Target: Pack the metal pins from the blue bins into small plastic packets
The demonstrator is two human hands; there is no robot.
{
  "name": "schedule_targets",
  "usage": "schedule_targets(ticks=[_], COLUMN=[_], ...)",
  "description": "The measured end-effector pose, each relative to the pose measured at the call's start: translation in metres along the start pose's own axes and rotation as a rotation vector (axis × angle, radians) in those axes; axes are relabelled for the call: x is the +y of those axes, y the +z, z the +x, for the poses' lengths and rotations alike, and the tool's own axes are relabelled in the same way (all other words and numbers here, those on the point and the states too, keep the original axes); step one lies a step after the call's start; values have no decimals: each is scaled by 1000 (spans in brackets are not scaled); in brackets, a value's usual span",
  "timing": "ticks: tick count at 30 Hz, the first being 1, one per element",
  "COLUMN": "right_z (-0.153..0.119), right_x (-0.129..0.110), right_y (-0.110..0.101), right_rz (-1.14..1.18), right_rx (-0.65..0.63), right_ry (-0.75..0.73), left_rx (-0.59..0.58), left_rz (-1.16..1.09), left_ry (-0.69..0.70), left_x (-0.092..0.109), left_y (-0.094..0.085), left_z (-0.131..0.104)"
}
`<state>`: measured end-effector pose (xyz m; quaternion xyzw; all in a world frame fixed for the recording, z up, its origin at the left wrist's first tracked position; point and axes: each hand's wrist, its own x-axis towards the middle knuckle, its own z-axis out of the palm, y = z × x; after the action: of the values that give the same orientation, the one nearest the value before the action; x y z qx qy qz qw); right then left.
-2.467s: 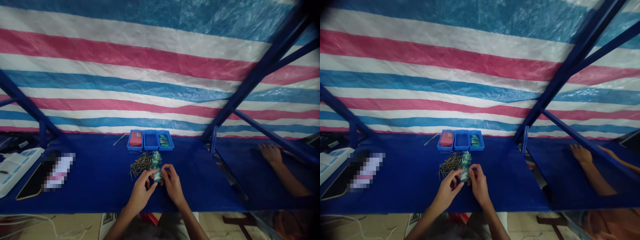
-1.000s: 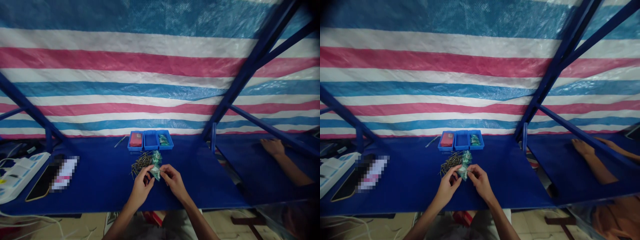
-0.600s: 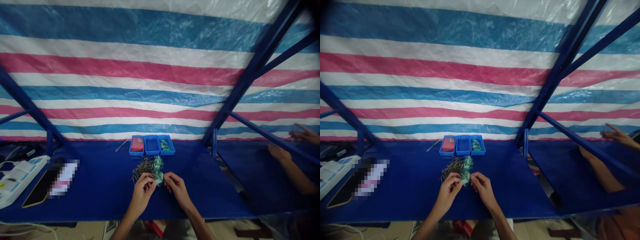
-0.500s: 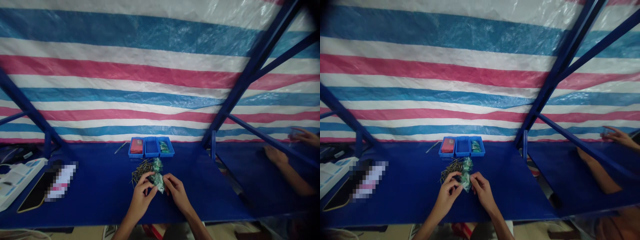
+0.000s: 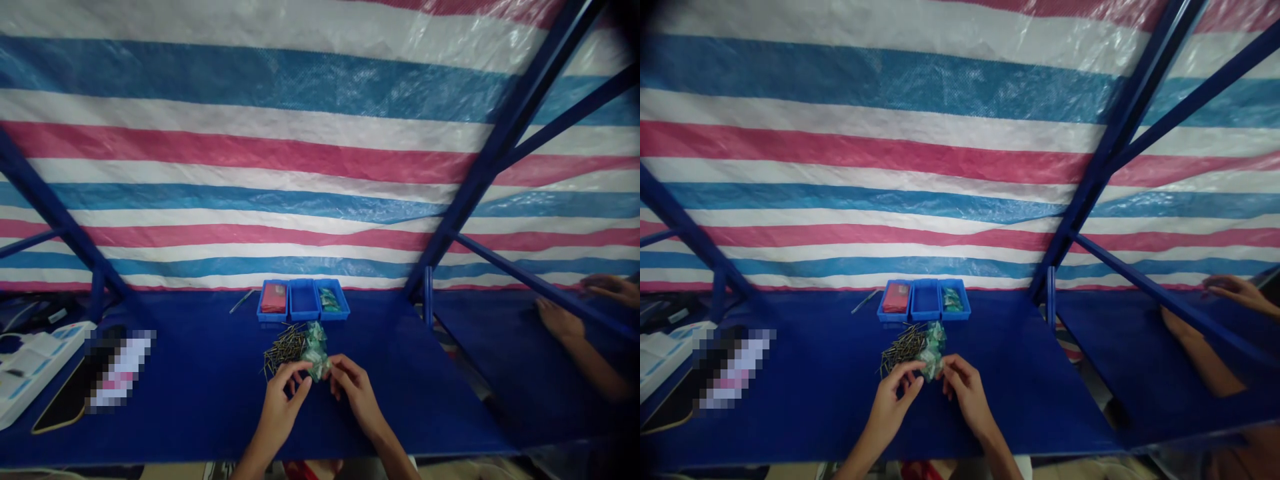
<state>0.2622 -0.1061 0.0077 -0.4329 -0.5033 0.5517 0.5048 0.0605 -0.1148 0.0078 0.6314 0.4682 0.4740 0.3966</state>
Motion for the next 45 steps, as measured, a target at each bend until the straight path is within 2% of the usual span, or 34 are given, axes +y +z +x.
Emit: schedule_targets(ticks=[7,12,17,28,33,45], right_z=[-1,-1,-1,-2,-2,1], right_x=[4,1,0,0,-2,7], right_y=[1,-2,0,5,6,0], right_rz=[-71,-96,-33,-113,-40,-104], right_rx=[-14,-27,-38,6,35,-7], right_ry=[-26,-110,-84,-122,-75,4], left_rx=[-62,-30,-14,2,50,28], left_rz=[-51,-15,-30,-86,-44,-68], left_ry=[-52,-35,-16,-109,-42,-62], left_x=[-2,-7,-7,-6,-8,-10], left_y=[2,4,5,2,5,3], left_z=[1,1,2,1,1,1])
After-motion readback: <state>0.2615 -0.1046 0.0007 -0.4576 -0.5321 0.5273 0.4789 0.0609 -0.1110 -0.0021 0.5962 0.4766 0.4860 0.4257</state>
